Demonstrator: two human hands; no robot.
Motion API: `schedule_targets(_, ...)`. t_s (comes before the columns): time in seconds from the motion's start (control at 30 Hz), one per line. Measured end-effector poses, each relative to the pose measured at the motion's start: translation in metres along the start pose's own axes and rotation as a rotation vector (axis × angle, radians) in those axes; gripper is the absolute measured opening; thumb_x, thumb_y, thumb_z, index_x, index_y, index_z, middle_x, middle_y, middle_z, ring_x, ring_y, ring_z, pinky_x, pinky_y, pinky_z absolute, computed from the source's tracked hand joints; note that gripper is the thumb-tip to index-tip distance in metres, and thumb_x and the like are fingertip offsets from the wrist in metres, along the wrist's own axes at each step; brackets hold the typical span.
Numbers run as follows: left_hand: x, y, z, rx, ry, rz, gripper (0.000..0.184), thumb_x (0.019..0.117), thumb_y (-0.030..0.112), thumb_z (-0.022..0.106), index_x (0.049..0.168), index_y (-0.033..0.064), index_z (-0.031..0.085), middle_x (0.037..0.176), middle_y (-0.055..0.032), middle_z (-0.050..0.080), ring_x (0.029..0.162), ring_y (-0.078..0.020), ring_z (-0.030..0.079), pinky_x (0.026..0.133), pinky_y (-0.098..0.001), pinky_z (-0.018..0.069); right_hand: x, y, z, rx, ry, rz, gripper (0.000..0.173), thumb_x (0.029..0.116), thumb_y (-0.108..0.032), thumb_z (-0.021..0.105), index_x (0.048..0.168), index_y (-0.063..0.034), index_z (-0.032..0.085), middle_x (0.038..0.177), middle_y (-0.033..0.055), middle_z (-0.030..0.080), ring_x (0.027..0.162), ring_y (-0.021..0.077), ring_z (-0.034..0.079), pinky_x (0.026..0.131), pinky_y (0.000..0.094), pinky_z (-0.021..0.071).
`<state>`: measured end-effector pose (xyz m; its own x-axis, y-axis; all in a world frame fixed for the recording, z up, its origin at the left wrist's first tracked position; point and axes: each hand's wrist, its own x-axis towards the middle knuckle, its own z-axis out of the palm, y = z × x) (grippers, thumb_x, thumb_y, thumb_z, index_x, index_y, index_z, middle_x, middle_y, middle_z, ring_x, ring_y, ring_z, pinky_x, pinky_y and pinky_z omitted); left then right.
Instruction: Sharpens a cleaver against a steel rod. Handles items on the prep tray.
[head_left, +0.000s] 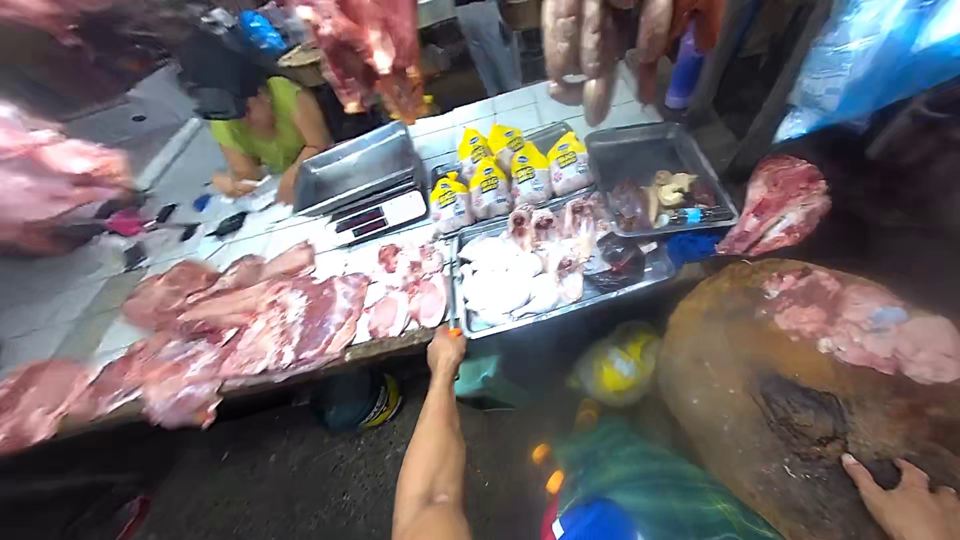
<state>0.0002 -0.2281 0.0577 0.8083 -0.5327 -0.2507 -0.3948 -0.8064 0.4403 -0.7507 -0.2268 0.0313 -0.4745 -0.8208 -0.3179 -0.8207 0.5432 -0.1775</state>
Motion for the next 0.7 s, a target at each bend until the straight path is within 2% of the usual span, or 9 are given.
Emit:
schedule_targets(0.1,0.017,0.013,0.003,0.052,-0.028,0.074,0.063,0.0919,0.030,0.071,0.143,0.0009,0.051,0.123,-0.0294,0.065,0.115,-0.0460,0.065,0.096,-0.0660,0.0508,0.004,-0.008,0.001,0.070,0.041,0.074,0.080,0.0970,-0.062,0.058,0.152,-0.0052,0.046,0.154,0.0401,0.034,0.143,0.0581,0.035,0.111,0.0730,0.0336)
schedule_targets(0.2,0.035,0.010,0.002,0.203,-0.049,0.165,0.046,0.0941,0.026,0.068,0.130,-0.0015,0.063,0.123,-0.0318,0.065,0.119,-0.0486,0.061,0.100,-0.0681,0.0472,-0.011,-0.062,-0.015,0.176,0.123,0.057,0.063,0.1021,-0.043,0.061,0.146,0.0017,0.051,0.152,0.0390,0.038,0.139,0.0570,0.040,0.111,0.0723,0.0343)
schedule_targets(0.27,0.041,0.010,0.000,0.275,-0.071,0.209,0.037,0.0964,0.021,0.065,0.126,-0.0003,0.067,0.120,-0.0326,0.066,0.118,-0.0508,0.061,0.100,-0.0700,0.0461,-0.011,-0.110,-0.020,0.257,0.150,-0.070,0.051,0.1050,-0.036,0.057,0.139,0.0018,0.058,0.144,0.0329,0.050,0.135,0.0497,0.049,0.111,0.0657,0.0398)
schedule_targets(0.33,0.043,0.016,-0.005,0.353,-0.101,0.188,0.034,0.0962,0.019,0.065,0.126,0.0019,0.069,0.119,-0.0319,0.067,0.116,-0.0515,0.062,0.098,-0.0715,0.0463,0.000,-0.176,-0.025,0.316,0.099,-0.220,0.044,0.1074,-0.037,0.051,0.129,-0.0021,0.067,0.133,0.0232,0.063,0.126,0.0387,0.060,0.108,0.0565,0.0468)
schedule_targets(0.4,0.038,0.036,-0.014,0.448,-0.107,0.130,0.034,0.0953,0.022,0.064,0.123,0.0034,0.070,0.119,-0.0312,0.068,0.116,-0.0514,0.063,0.097,-0.0719,0.0468,0.023,-0.256,-0.037,0.377,-0.046,-0.343,0.043,0.1084,-0.037,0.049,0.130,-0.0040,0.067,0.132,0.0190,0.065,0.123,0.0322,0.063,0.108,0.0501,0.0489)
schedule_targets(0.47,0.026,0.074,-0.024,0.435,0.002,0.160,0.036,0.0963,0.025,0.059,0.122,0.0027,0.070,0.121,-0.0304,0.067,0.118,-0.0500,0.062,0.097,-0.0698,0.0473,0.064,-0.331,-0.034,0.401,-0.106,-0.383,0.042,0.1075,-0.036,0.052,0.134,-0.0063,0.066,0.137,0.0164,0.063,0.125,0.0295,0.062,0.110,0.0485,0.0484)
schedule_targets(0.53,0.014,0.125,-0.025,0.257,0.065,0.314,0.040,0.1002,0.026,0.057,0.129,0.0000,0.067,0.124,-0.0305,0.065,0.117,-0.0479,0.062,0.099,-0.0670,0.0477,0.116,-0.392,-0.015,0.396,-0.050,-0.385,0.049,0.1048,-0.037,0.055,0.141,-0.0038,0.059,0.146,0.0187,0.056,0.134,0.0339,0.056,0.113,0.0534,0.0451)
schedule_targets(0.63,-0.008,0.207,0.006,-0.051,-0.042,0.572,0.039,0.1017,0.023,0.062,0.129,-0.0033,0.065,0.128,-0.0271,0.064,0.110,-0.0379,0.068,0.093,-0.0550,0.0562,0.173,-0.450,0.016,0.242,-0.018,-0.381,0.071,0.0996,-0.047,0.058,0.151,0.0007,0.047,0.157,0.0257,0.042,0.147,0.0432,0.038,0.117,0.0612,0.0350)
schedule_targets(0.7,-0.013,0.262,0.036,-0.199,-0.130,0.753,0.033,0.0988,0.019,0.065,0.123,-0.0028,0.068,0.133,-0.0238,0.063,0.113,-0.0304,0.068,0.092,-0.0460,0.0593,0.186,-0.469,0.021,0.204,-0.021,-0.365,0.063,0.0948,-0.039,0.066,0.141,0.0026,0.055,0.147,0.0302,0.049,0.140,0.0476,0.044,0.112,0.0629,0.0384)
